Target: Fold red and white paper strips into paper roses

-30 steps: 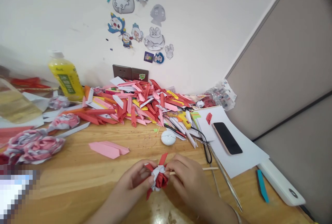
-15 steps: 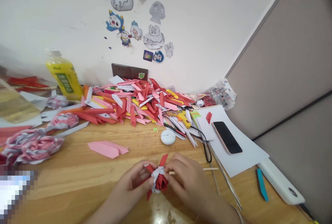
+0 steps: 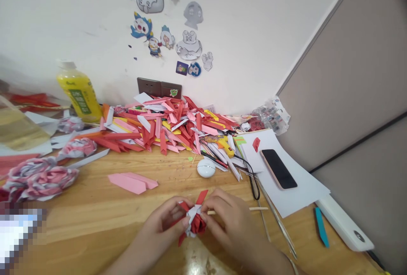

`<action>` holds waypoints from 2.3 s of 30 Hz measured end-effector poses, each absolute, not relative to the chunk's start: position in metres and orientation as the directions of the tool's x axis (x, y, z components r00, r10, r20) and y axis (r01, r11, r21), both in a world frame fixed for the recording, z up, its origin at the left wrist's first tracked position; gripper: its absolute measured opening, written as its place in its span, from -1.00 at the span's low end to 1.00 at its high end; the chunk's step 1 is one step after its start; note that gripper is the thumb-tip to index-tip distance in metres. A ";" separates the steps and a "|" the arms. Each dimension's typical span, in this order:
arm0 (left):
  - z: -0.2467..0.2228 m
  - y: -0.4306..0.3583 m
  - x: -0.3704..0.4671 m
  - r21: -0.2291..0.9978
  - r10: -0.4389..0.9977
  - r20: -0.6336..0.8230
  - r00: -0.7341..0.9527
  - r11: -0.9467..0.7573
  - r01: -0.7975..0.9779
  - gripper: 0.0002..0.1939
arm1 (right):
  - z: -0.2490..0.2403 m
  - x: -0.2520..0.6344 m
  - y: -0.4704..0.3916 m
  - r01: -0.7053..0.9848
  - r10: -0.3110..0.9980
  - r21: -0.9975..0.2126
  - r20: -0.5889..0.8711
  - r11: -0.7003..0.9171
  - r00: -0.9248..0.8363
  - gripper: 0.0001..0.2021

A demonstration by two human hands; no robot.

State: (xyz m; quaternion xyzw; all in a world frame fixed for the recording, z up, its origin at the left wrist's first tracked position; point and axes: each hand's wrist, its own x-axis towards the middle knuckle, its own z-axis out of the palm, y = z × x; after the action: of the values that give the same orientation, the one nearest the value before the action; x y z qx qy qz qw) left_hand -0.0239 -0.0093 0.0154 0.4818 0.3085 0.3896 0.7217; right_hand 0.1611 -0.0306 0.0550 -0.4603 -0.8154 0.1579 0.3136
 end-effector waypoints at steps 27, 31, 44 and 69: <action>0.017 -0.009 -0.024 0.936 0.869 -0.093 0.487 0.242 -0.254 -0.66 | 0.050 0.159 -0.032 0.719 0.761 -0.346 0.519 0.603 -0.388 -0.60; 0.017 -0.010 -0.024 0.939 0.874 -0.089 0.479 0.234 -0.253 -0.64 | 0.054 0.157 -0.031 0.701 0.714 -0.299 0.560 0.647 -0.420 -0.59; 0.018 -0.007 -0.024 0.946 0.872 -0.112 0.476 0.239 -0.217 -0.63 | 0.056 0.161 -0.032 0.734 0.725 -0.249 0.524 0.631 -0.446 -0.72; 0.022 -0.010 -0.020 0.952 0.894 -0.142 0.424 0.241 -0.190 -0.62 | 0.047 0.156 -0.034 0.753 0.613 0.021 0.565 0.658 -0.552 -0.78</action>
State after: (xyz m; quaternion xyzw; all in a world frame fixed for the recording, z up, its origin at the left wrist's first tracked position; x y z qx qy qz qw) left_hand -0.0201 -0.0097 0.0219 0.4772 0.3689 0.3896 0.6960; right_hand 0.1562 -0.0339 0.0467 -0.3919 -0.8710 -0.1316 0.2653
